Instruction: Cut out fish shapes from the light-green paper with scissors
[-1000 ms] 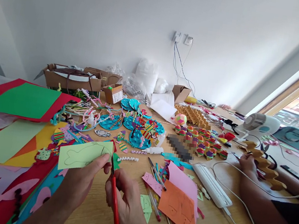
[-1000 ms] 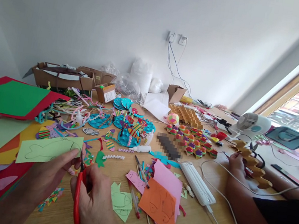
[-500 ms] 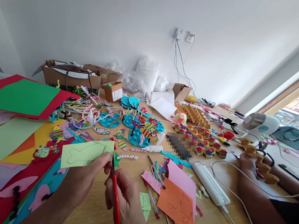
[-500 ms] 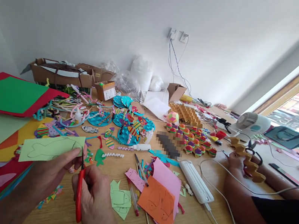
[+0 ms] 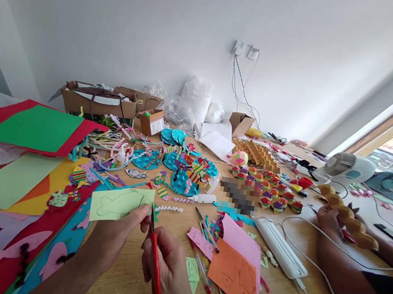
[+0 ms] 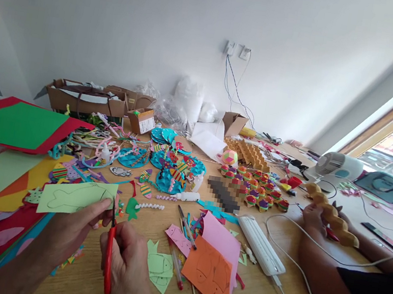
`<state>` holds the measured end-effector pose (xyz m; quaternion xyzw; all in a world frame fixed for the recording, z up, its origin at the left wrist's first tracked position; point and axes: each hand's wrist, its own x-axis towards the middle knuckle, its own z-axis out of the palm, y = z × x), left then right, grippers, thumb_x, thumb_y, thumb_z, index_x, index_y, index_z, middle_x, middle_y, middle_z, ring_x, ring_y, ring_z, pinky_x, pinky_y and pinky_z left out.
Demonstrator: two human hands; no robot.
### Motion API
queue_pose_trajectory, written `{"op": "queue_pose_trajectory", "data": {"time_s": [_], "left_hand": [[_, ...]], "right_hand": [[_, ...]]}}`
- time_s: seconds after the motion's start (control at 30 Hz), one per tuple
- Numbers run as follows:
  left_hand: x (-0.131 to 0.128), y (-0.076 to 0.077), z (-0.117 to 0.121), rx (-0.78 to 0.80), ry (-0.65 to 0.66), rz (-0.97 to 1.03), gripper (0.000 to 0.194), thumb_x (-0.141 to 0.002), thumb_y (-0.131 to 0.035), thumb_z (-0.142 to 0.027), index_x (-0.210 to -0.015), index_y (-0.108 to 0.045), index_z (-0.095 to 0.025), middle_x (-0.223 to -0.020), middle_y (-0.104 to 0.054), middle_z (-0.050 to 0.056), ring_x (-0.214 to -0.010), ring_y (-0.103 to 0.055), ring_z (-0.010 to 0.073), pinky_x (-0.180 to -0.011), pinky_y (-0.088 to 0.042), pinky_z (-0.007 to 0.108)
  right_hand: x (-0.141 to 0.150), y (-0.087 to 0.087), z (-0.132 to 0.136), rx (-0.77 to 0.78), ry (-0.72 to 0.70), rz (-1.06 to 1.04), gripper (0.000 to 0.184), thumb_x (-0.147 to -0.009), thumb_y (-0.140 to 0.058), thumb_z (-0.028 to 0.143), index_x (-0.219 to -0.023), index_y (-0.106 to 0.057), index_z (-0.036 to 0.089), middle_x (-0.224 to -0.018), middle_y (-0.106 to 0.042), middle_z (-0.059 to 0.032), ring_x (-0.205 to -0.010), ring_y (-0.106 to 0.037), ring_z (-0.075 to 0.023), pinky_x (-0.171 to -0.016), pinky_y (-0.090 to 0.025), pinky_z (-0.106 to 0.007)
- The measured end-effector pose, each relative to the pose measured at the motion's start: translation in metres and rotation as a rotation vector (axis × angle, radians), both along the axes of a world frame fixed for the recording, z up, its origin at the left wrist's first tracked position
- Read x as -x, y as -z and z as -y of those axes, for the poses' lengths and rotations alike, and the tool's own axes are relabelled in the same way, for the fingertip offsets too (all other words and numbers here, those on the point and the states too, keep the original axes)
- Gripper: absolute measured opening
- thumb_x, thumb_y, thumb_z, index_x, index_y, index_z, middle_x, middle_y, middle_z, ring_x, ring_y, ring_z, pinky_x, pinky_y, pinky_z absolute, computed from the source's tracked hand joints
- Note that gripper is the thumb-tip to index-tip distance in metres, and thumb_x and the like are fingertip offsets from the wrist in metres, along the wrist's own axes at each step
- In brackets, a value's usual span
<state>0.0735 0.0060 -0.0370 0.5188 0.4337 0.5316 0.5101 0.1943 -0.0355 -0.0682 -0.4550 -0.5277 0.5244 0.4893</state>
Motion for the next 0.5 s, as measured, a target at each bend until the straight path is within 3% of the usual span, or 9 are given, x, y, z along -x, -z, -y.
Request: {"op": "queue_pose_trajectory", "data": {"time_s": [0.27,0.5], "left_hand": [[0.001,0.004,-0.001,-0.006,0.038,-0.017,0.028,-0.079,-0.059,-0.034,-0.054,-0.058,-0.021,-0.059,-0.058,-0.001,-0.061,-0.054,0.0169,-0.058,-0.043,0.027],[0.004,0.012,-0.003,-0.012,0.082,-0.018,0.029,-0.081,-0.059,-0.037,-0.057,-0.061,-0.02,-0.064,-0.062,0.001,-0.065,-0.057,0.0179,-0.061,-0.047,0.028]], "right_hand": [[-0.002,0.005,0.001,-0.003,0.002,0.014,0.055,-0.081,-0.048,0.073,-0.063,-0.042,0.021,-0.043,-0.039,0.0075,-0.037,-0.033,-0.0067,-0.036,-0.025,-0.018],[-0.004,-0.006,0.003,0.043,-0.008,0.033,0.046,-0.082,-0.054,0.062,-0.063,-0.044,0.021,-0.043,-0.04,0.0072,-0.037,-0.033,-0.0068,-0.037,-0.026,-0.018]]}}
